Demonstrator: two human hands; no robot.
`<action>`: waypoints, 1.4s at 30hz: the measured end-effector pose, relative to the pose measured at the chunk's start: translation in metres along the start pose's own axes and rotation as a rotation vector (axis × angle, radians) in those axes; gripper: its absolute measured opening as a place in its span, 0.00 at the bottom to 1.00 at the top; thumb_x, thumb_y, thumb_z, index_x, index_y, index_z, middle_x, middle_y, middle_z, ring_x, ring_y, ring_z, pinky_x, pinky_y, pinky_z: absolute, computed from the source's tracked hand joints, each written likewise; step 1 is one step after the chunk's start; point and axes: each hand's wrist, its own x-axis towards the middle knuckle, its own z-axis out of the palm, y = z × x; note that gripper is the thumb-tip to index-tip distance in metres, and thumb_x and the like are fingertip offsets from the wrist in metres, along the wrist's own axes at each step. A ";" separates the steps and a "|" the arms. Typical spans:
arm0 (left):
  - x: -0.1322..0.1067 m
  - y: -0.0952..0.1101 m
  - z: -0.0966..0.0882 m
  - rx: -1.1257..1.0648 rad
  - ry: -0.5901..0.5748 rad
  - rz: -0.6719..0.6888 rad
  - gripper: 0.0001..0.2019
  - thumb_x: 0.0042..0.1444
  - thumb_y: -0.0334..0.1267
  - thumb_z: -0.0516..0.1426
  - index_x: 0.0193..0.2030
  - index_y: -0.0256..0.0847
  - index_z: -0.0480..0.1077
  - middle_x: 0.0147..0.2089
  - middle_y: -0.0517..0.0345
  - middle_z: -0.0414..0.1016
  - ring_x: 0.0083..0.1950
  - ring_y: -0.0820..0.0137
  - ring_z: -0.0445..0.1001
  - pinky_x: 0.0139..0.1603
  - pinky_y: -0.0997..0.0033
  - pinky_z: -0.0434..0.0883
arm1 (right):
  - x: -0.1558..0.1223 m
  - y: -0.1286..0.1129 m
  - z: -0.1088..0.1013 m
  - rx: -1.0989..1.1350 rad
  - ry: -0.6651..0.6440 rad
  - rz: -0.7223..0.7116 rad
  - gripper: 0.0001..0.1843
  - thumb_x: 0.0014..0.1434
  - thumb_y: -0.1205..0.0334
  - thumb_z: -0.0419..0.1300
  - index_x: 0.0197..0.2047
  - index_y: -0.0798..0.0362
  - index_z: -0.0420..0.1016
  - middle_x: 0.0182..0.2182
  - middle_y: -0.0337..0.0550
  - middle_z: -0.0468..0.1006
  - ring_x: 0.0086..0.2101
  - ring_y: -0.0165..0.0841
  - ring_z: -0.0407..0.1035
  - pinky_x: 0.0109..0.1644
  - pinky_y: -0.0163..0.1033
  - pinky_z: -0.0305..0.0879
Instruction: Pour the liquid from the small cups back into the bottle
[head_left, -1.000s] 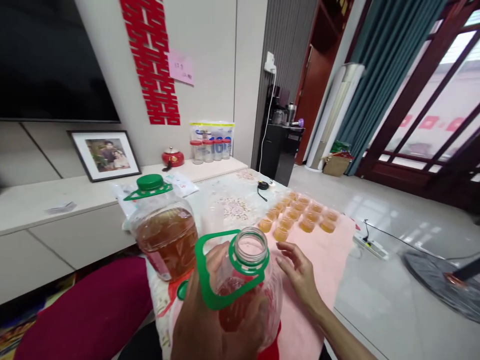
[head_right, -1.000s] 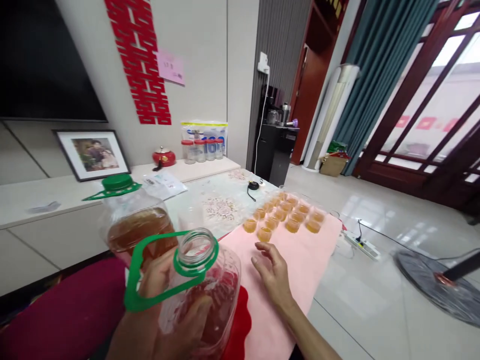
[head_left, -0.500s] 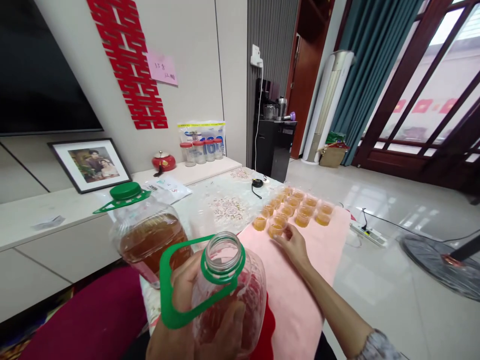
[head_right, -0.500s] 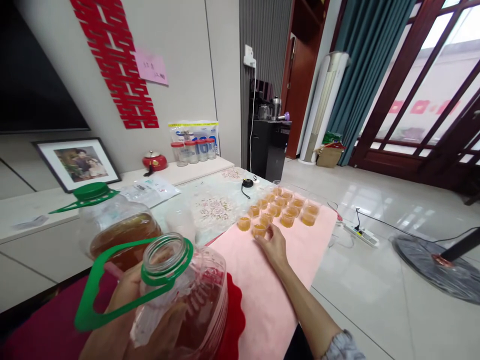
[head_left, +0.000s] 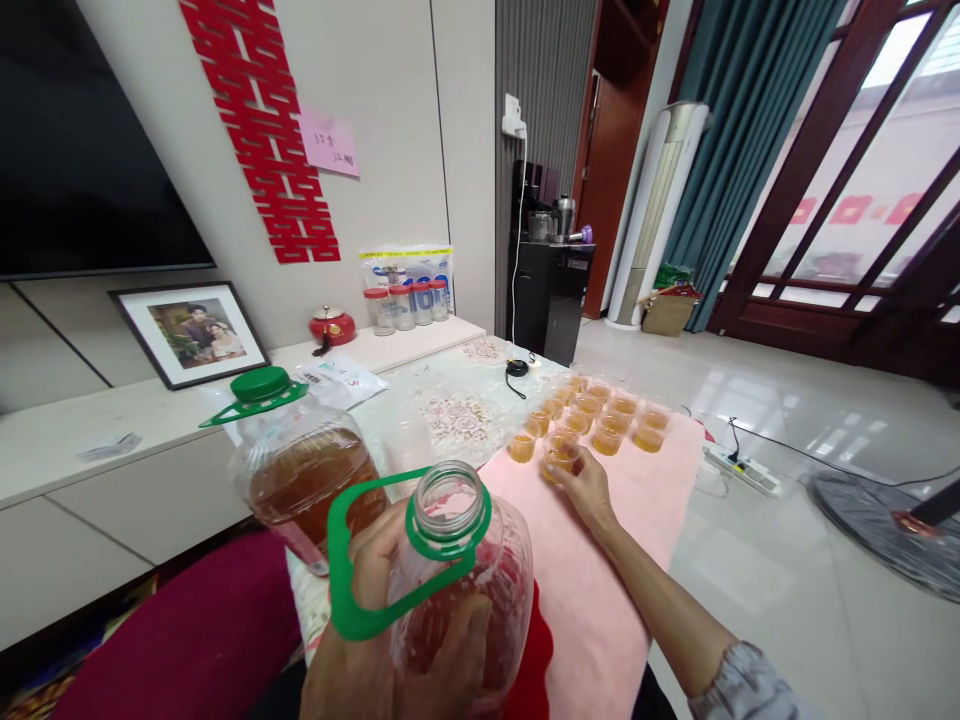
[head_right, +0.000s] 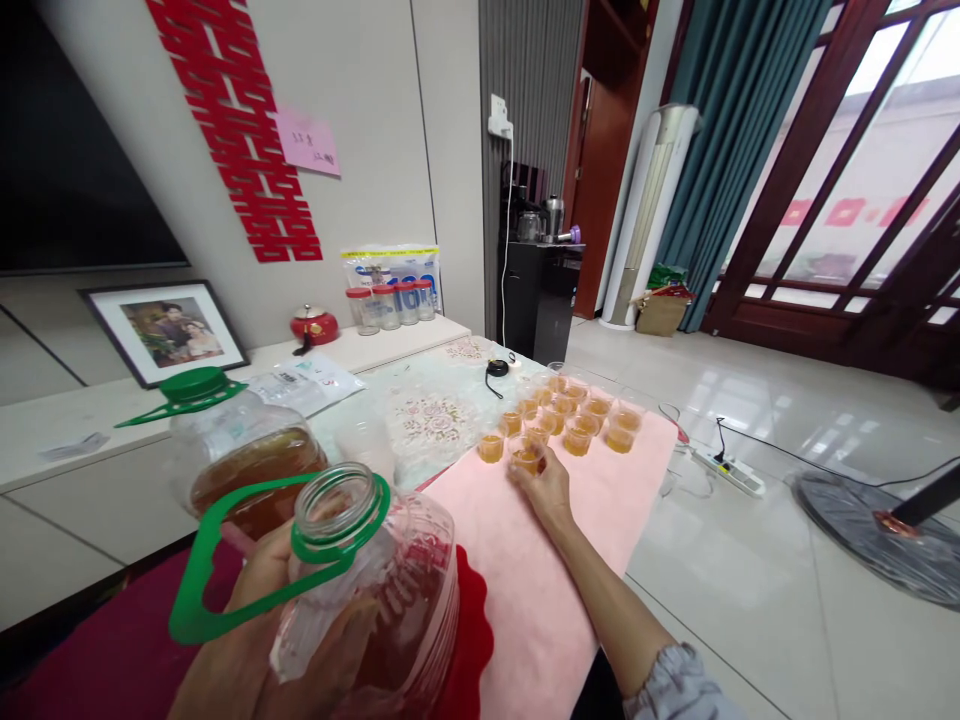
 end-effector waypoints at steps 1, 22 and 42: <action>0.000 0.000 0.000 -0.008 -0.007 0.005 0.25 0.61 0.60 0.56 0.57 0.47 0.72 0.56 0.50 0.79 0.62 0.45 0.75 0.62 0.40 0.74 | -0.003 -0.002 -0.002 0.015 0.000 -0.001 0.19 0.69 0.52 0.65 0.57 0.54 0.74 0.53 0.47 0.78 0.50 0.39 0.75 0.55 0.52 0.76; 0.002 0.006 0.012 -0.178 0.012 0.030 0.22 0.56 0.42 0.59 0.58 0.51 0.71 0.56 0.55 0.79 0.59 0.56 0.79 0.60 0.49 0.79 | -0.027 -0.229 -0.031 -0.191 -0.324 -0.817 0.27 0.58 0.56 0.73 0.60 0.46 0.76 0.52 0.44 0.82 0.50 0.42 0.79 0.56 0.51 0.76; 0.001 0.003 0.017 -0.241 -0.052 -0.015 0.28 0.52 0.39 0.60 0.62 0.50 0.66 0.57 0.53 0.75 0.60 0.54 0.75 0.64 0.44 0.74 | -0.023 -0.265 -0.027 -0.290 -0.362 -1.305 0.32 0.58 0.75 0.61 0.65 0.51 0.68 0.55 0.50 0.79 0.56 0.40 0.74 0.60 0.48 0.73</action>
